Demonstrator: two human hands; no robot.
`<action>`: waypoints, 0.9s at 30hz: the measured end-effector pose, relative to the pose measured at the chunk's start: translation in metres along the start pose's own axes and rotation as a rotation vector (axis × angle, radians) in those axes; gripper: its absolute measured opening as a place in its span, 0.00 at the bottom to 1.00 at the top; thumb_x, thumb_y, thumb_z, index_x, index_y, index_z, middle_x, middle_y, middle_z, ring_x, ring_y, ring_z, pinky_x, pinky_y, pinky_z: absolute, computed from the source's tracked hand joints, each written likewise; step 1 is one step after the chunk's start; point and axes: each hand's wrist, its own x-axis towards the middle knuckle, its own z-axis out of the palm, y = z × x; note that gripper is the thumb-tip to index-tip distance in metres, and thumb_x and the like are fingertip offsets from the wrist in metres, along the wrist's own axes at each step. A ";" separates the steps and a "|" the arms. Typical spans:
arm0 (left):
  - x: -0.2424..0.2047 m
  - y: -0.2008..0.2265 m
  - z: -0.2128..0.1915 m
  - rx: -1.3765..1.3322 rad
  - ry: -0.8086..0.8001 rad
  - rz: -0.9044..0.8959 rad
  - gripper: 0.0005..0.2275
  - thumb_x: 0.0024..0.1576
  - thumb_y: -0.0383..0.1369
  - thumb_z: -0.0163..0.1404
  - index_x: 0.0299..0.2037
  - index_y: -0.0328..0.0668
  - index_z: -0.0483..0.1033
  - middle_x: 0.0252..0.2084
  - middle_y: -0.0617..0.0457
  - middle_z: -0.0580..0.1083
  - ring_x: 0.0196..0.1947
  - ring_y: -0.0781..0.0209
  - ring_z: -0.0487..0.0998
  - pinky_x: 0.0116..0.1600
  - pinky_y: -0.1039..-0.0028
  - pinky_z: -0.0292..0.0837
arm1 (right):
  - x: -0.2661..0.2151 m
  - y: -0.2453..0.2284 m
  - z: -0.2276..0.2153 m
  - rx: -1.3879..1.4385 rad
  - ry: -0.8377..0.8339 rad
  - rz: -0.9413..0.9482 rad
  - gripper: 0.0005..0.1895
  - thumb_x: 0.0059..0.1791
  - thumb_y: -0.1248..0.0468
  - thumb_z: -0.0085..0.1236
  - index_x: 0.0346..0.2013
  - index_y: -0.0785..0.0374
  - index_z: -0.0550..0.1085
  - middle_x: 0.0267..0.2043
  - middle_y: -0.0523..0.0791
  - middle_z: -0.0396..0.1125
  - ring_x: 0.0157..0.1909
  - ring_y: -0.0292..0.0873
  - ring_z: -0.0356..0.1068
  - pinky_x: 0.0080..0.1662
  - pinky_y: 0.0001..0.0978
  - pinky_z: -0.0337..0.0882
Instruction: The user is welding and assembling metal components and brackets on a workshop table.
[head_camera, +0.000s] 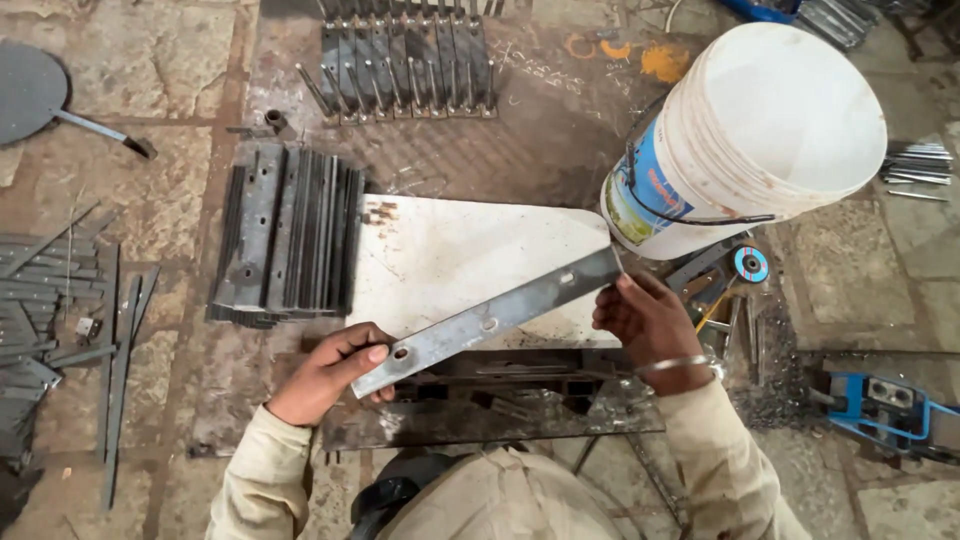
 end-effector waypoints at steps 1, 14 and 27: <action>0.002 0.001 0.009 0.004 0.010 0.020 0.12 0.65 0.38 0.47 0.42 0.34 0.75 0.33 0.52 0.76 0.31 0.65 0.80 0.37 0.71 0.77 | -0.004 0.000 -0.014 0.032 -0.001 -0.002 0.11 0.57 0.61 0.54 0.47 0.68 0.71 0.37 0.49 0.73 0.36 0.47 0.75 0.42 0.41 0.76; 0.036 0.011 0.102 0.347 0.053 -0.218 0.14 0.65 0.42 0.50 0.44 0.37 0.70 0.30 0.56 0.58 0.31 0.63 0.58 0.39 0.71 0.59 | 0.003 -0.022 -0.098 0.156 0.142 0.228 0.30 0.55 0.40 0.46 0.46 0.66 0.74 0.36 0.51 0.73 0.39 0.50 0.74 0.45 0.47 0.75; 0.080 0.039 0.091 0.839 0.029 -0.383 0.22 0.56 0.49 0.54 0.54 0.43 0.73 0.35 0.51 0.80 0.32 0.59 0.81 0.41 0.63 0.80 | 0.065 -0.015 -0.112 -0.074 -0.317 0.334 0.20 0.50 0.69 0.57 0.58 0.67 0.70 0.45 0.47 0.71 0.44 0.45 0.74 0.47 0.41 0.76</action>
